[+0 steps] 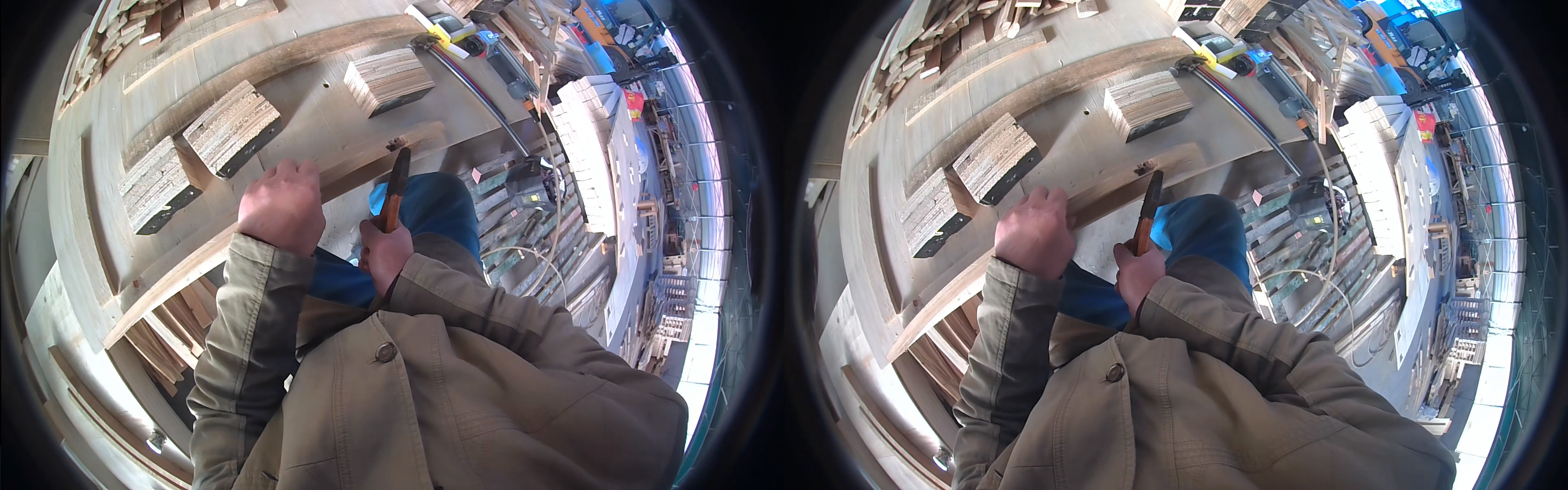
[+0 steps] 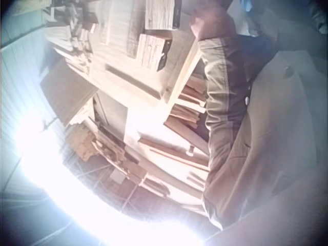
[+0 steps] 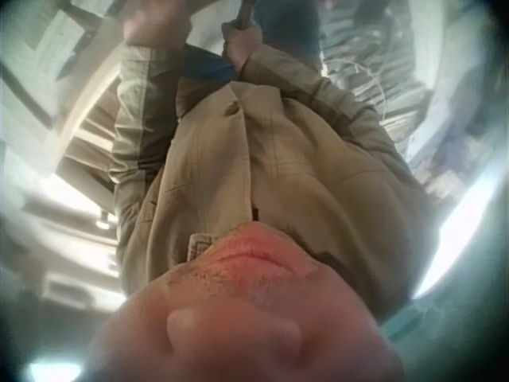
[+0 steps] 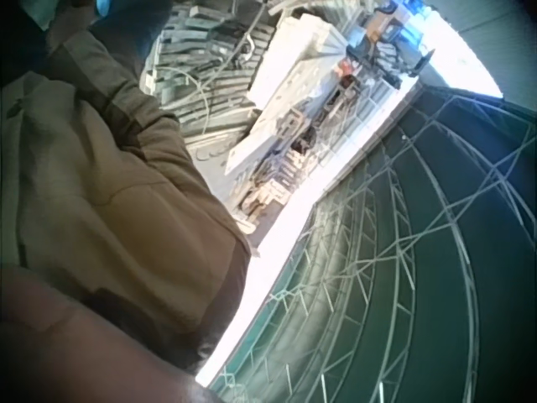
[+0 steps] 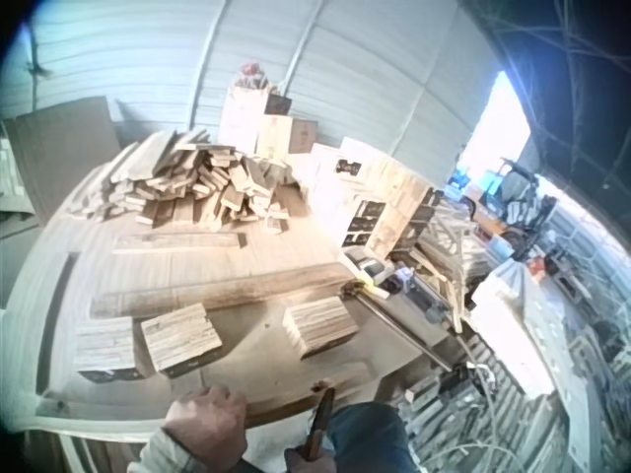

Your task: The person uses a hammer and nail set to drive nails into small wooden pieces on a workbench, then uses pliers to remove a nail from a longer wooden plank. The person places the plank aside after removal.

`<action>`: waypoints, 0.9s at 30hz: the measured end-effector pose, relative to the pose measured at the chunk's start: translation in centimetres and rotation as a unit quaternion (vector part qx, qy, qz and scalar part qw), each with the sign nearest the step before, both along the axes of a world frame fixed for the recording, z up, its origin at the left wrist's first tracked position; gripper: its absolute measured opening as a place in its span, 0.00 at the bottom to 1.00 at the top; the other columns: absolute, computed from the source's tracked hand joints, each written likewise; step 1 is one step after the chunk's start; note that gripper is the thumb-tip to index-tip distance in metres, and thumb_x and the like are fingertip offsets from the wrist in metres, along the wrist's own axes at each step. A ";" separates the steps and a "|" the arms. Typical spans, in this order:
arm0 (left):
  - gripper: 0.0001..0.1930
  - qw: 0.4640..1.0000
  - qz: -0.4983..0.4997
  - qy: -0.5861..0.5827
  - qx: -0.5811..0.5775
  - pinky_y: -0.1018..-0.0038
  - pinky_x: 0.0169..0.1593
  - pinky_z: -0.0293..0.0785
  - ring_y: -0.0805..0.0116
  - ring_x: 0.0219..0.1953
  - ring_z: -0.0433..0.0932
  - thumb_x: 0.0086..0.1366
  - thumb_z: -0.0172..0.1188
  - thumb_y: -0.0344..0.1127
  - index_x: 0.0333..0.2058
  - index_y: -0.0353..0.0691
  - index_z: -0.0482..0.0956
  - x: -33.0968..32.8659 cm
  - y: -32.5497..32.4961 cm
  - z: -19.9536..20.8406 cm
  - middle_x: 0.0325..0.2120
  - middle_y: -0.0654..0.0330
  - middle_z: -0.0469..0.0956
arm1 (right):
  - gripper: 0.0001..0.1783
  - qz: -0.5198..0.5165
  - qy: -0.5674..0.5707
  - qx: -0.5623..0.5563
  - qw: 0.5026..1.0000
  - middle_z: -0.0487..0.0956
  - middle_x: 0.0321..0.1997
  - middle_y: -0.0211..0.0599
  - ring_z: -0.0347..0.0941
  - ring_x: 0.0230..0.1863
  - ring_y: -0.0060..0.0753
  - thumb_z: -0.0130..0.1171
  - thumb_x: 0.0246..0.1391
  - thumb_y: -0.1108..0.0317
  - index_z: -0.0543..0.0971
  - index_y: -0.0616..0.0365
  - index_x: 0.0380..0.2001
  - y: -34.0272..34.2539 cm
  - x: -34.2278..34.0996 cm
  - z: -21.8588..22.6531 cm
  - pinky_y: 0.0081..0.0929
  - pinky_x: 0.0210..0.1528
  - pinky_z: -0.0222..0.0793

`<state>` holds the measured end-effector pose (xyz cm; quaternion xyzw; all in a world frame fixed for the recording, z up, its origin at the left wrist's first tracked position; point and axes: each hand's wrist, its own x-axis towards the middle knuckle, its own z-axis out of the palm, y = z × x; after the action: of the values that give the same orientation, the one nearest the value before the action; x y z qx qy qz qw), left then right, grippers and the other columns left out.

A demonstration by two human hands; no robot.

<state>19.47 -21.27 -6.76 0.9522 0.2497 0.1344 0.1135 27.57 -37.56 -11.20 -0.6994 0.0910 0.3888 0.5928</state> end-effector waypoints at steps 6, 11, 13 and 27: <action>0.11 1.000 0.015 0.009 -0.013 0.54 0.41 0.82 0.47 0.40 0.84 0.62 0.68 0.39 0.37 0.41 0.78 0.0 0.3 -0.1 0.38 0.52 0.81 | 0.08 0.041 -0.004 0.000 0.999 0.65 0.20 0.26 0.60 0.16 0.21 0.61 0.61 0.70 0.70 0.53 0.34 -1.5 1.2 0.0 0.27 0.19 0.55; 0.13 1.000 0.018 -0.006 -0.007 0.53 0.42 0.81 0.46 0.40 0.84 0.61 0.70 0.40 0.38 0.41 0.78 0.0 0.0 -0.1 0.38 0.52 0.82 | 0.12 0.154 -0.147 -0.099 0.972 0.77 0.26 0.39 0.75 0.28 0.37 0.66 0.57 0.64 0.77 0.60 0.35 -4.2 4.2 -2.3 0.38 0.34 0.70; 0.13 1.000 0.019 -0.003 -0.006 0.52 0.42 0.81 0.46 0.40 0.84 0.60 0.70 0.40 0.38 0.41 0.78 0.0 0.0 -0.2 0.38 0.52 0.82 | 0.15 0.185 -0.181 -0.107 0.960 0.83 0.31 0.46 0.81 0.37 0.46 0.69 0.54 0.61 0.80 0.62 0.34 -5.4 5.6 -2.9 0.42 0.44 0.74; 0.12 0.999 0.028 0.019 0.027 0.53 0.44 0.81 0.46 0.42 0.84 0.56 0.70 0.36 0.36 0.41 0.78 0.3 0.0 -0.3 0.37 0.53 0.82 | 0.13 0.272 -0.193 -0.105 0.937 0.77 0.29 0.32 0.74 0.28 0.23 0.68 0.58 0.64 0.78 0.60 0.41 -8.1 9.6 -2.0 0.27 0.32 0.71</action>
<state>19.78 -21.30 -7.08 0.9499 0.2749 0.1262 0.0793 37.12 -45.68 -13.15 -0.8171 -0.1789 0.3813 0.3937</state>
